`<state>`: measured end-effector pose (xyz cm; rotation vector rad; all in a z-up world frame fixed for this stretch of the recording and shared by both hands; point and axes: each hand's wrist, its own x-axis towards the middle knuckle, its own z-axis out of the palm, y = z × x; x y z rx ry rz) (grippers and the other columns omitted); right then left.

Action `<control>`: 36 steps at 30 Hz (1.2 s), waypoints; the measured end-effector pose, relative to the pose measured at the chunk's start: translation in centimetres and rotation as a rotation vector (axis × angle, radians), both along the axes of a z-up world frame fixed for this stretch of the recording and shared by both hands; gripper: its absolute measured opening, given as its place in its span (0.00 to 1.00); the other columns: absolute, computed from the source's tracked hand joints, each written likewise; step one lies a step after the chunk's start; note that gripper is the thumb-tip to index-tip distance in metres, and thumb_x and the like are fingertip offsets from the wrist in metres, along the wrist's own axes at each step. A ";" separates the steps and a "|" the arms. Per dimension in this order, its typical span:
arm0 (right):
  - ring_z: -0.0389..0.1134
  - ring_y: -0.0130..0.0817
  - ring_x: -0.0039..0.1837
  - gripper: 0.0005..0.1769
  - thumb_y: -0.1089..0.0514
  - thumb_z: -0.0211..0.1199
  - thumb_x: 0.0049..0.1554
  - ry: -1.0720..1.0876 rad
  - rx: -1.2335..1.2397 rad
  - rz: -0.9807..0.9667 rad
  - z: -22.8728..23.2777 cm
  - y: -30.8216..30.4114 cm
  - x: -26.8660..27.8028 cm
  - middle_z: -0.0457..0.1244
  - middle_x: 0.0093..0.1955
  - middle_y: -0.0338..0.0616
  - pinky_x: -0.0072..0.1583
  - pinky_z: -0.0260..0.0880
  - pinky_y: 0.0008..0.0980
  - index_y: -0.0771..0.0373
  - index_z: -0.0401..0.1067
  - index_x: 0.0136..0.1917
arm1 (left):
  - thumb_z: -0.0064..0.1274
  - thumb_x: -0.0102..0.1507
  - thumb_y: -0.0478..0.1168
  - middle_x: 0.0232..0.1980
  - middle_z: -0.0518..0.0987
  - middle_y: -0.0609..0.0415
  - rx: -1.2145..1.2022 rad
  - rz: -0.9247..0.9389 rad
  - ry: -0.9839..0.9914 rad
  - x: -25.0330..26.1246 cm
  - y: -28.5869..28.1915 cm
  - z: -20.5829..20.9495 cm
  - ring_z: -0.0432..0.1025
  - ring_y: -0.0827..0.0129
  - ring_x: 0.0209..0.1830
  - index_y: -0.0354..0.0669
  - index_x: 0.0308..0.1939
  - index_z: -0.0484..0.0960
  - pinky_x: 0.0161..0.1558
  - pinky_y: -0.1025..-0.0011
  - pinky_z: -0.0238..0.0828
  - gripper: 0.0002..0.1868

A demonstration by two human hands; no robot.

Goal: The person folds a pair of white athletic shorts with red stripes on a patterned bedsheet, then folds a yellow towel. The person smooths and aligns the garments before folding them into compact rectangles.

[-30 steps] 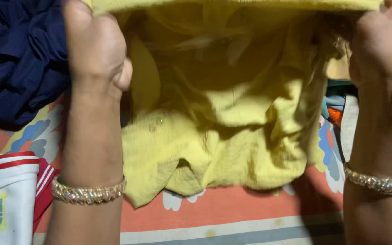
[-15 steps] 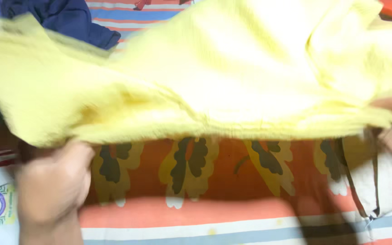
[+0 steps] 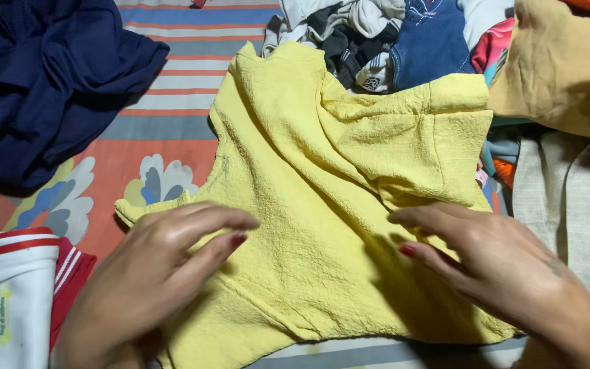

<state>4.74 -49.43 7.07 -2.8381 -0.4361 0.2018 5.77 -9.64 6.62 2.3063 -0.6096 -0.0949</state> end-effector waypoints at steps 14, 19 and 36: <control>0.35 0.60 0.81 0.35 0.40 0.50 0.62 -0.028 0.062 -0.076 -7.3 8.6 7.9 0.38 0.84 0.62 0.73 0.44 0.56 0.48 0.55 0.80 | 0.38 0.68 0.55 0.82 0.41 0.33 0.511 0.078 -0.056 6.9 -14.3 -8.4 0.32 0.40 0.79 0.49 0.80 0.47 0.72 0.38 0.25 0.39; 0.36 0.59 0.82 0.34 0.39 0.49 0.63 -0.013 0.117 -0.069 -7.5 8.2 8.3 0.38 0.82 0.62 0.75 0.44 0.54 0.49 0.53 0.79 | 0.35 0.68 0.58 0.83 0.39 0.36 0.528 0.054 0.020 7.4 -14.5 -8.8 0.30 0.41 0.80 0.52 0.78 0.47 0.72 0.39 0.21 0.37; 0.39 0.60 0.81 0.33 0.41 0.51 0.63 -0.045 0.150 -0.032 -7.3 8.1 8.4 0.40 0.81 0.63 0.74 0.46 0.53 0.51 0.55 0.78 | 0.32 0.68 0.61 0.82 0.38 0.39 0.529 0.036 0.046 7.6 -14.4 -8.7 0.28 0.44 0.80 0.53 0.78 0.47 0.73 0.40 0.18 0.37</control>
